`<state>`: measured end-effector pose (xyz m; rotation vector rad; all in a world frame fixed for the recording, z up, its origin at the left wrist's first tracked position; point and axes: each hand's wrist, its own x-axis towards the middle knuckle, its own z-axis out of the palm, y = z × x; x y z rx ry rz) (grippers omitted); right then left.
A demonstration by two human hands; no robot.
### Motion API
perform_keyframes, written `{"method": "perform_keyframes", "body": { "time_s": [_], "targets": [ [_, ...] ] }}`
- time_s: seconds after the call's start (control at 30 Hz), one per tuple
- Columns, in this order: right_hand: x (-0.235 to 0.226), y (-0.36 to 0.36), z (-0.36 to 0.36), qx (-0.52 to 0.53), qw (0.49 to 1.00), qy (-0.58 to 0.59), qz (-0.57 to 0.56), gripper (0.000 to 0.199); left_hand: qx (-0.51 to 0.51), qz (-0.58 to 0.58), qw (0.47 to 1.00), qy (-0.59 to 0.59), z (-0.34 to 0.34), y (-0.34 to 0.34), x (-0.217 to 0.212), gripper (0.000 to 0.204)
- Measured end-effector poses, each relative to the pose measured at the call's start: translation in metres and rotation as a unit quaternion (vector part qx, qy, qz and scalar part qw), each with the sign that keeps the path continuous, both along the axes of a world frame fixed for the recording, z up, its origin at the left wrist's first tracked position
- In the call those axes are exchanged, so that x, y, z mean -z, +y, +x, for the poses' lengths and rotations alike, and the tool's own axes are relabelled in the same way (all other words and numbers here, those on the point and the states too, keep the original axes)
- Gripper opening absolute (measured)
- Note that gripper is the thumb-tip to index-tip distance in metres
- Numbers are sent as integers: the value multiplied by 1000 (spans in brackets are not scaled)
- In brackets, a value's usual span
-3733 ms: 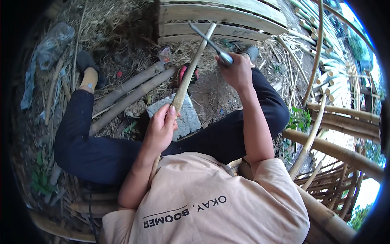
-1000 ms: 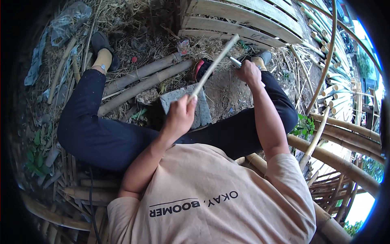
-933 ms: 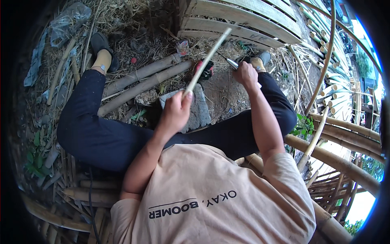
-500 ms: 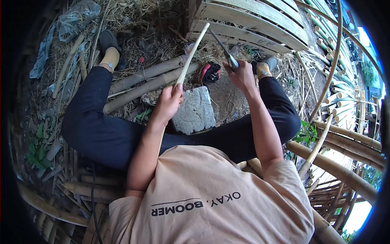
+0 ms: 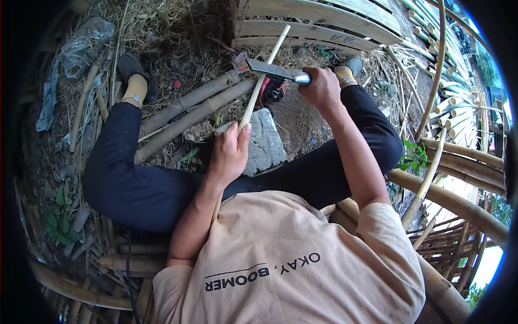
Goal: The person uses a cleaver to shave a thin wooden stick by hand, rotating the stick to smooth different sides and removing outer bark and slivers.
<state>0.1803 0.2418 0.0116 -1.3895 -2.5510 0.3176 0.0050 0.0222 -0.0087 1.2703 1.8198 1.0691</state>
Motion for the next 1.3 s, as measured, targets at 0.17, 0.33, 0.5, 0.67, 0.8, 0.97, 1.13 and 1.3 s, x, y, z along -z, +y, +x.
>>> {"method": "perform_keyframes", "body": {
  "time_s": [0.17,0.33,0.5,0.67,0.8,0.97,1.13,1.3],
  "targets": [
    [12,51,24,134,991,12,15,23,21,-19,999,-44,11,2,-19,32],
    [13,56,41,166,984,-34,57,27,51,-11,980,-190,18,-13,-1,37],
    [5,55,39,176,978,110,-7,38,4,-86,926,-368,-4,-11,13,34],
    [-3,20,7,67,980,179,-63,37,16,-107,878,-467,-7,-9,14,34],
    [22,-22,-14,-13,978,136,-160,34,-6,-139,832,-537,-23,-7,-1,35],
    [31,-58,-27,-130,977,79,-146,19,-3,-115,824,-555,-38,-7,-1,35],
    [28,-62,-30,-123,984,20,-127,17,-14,-105,860,-500,-25,-8,4,35],
    [44,-41,-25,-101,991,0,-83,17,-17,-96,900,-426,-12,-5,9,33]
  ]
}}
